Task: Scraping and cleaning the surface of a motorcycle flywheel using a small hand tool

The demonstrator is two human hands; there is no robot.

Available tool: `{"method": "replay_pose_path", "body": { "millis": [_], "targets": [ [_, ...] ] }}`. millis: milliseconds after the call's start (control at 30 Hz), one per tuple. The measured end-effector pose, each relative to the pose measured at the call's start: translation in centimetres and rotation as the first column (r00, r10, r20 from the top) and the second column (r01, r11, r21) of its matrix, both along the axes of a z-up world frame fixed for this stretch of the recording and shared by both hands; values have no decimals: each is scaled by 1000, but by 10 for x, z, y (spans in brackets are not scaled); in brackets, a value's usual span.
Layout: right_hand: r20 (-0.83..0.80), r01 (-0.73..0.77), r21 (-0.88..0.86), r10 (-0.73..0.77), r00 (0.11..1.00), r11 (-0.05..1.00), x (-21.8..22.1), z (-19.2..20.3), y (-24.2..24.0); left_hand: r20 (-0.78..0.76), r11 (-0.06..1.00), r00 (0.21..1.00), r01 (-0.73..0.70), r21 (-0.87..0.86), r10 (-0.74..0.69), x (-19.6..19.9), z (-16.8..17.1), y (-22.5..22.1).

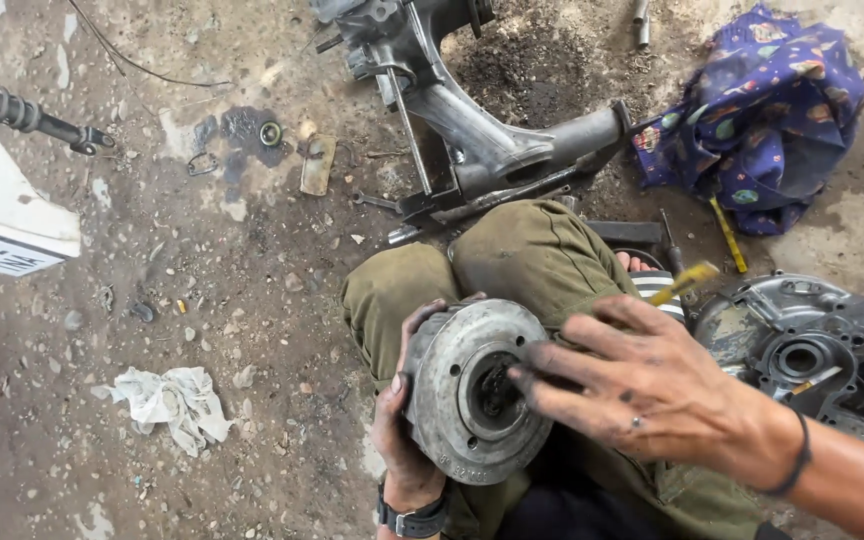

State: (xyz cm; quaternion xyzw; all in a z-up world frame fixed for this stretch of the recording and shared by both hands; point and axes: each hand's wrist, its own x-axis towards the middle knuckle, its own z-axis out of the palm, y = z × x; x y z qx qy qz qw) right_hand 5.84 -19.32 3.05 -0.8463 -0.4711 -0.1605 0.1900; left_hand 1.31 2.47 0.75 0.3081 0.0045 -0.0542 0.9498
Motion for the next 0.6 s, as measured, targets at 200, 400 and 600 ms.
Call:
{"method": "replay_pose_path", "body": {
  "millis": [200, 400, 600],
  "targets": [
    [181, -353, 115, 330, 927, 928, 19, -11, 10, -62, 993, 997, 46, 109, -39, 2, -6, 12],
    [-763, 265, -364, -449, 465, 893, 4, 24, 15, -43, 993, 997, -56, 106, 61, -2, -12, 6],
    [-251, 146, -43, -152, 956, 988, -13, -5, 11, -19, 986, 997, -72, 152, 76, -2, -3, 4]
  ]
}}
